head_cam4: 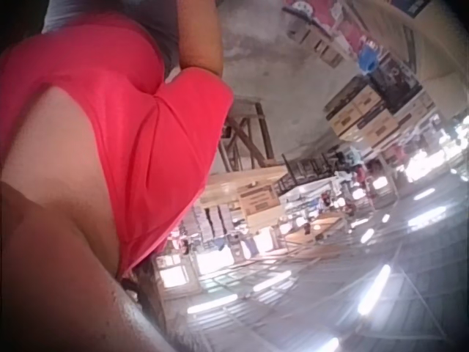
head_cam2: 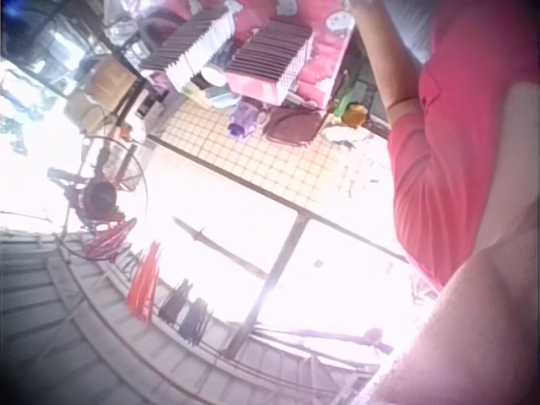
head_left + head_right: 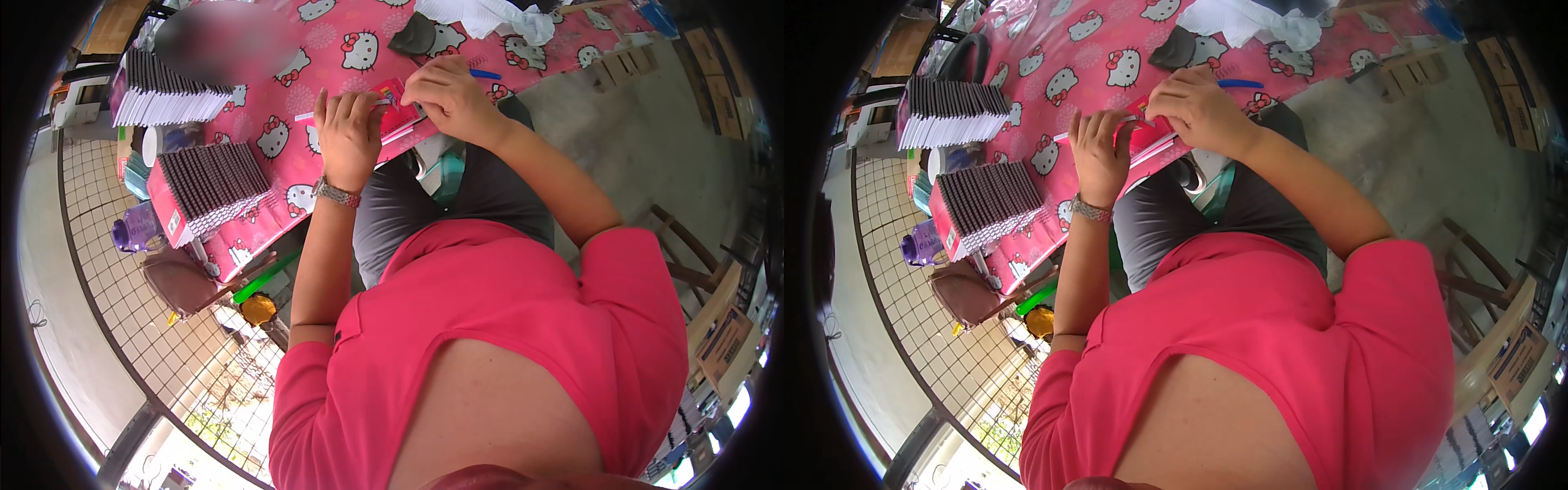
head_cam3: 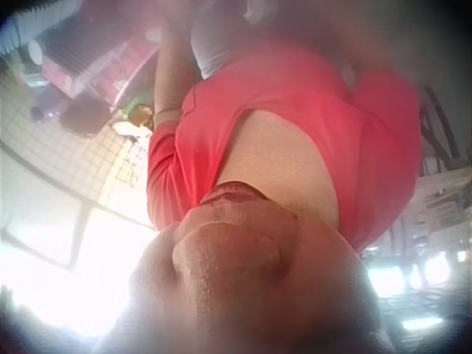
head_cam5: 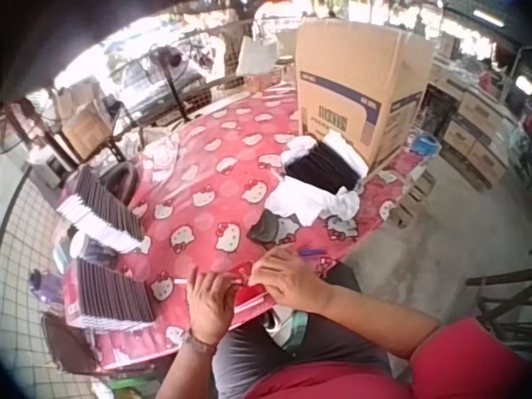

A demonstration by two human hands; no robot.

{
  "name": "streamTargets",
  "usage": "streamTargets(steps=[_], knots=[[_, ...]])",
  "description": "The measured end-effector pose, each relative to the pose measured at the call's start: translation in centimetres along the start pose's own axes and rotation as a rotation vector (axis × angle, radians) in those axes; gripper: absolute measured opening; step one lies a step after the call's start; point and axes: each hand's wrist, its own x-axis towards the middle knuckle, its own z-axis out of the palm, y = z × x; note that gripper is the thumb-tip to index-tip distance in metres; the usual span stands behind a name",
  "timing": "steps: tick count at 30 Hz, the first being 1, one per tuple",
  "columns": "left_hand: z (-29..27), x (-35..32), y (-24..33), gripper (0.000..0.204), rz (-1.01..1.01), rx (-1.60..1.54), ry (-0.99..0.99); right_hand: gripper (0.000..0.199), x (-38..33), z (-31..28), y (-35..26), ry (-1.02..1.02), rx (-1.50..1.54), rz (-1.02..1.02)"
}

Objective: The person assembles small pink notepads by hand, inserting a metal spiral binding through the pre-punched holes of the paper stacks and covers.

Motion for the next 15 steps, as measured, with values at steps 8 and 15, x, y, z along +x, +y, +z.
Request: streamTargets(steps=[8, 15], knots=[[-0.5, -0.1, 0.7, 0.027, -0.003, -0.001, -0.005, 0.020, 0.1, -0.1, -1.8, -0.086, 0.208, 0.236], [-1.0, -0.3, 0.8, 0.026, 0.020, 0.053, -0.086, 0.025, 2.2, -1.7, -2.6, -0.298, 0.242, 0.335]])
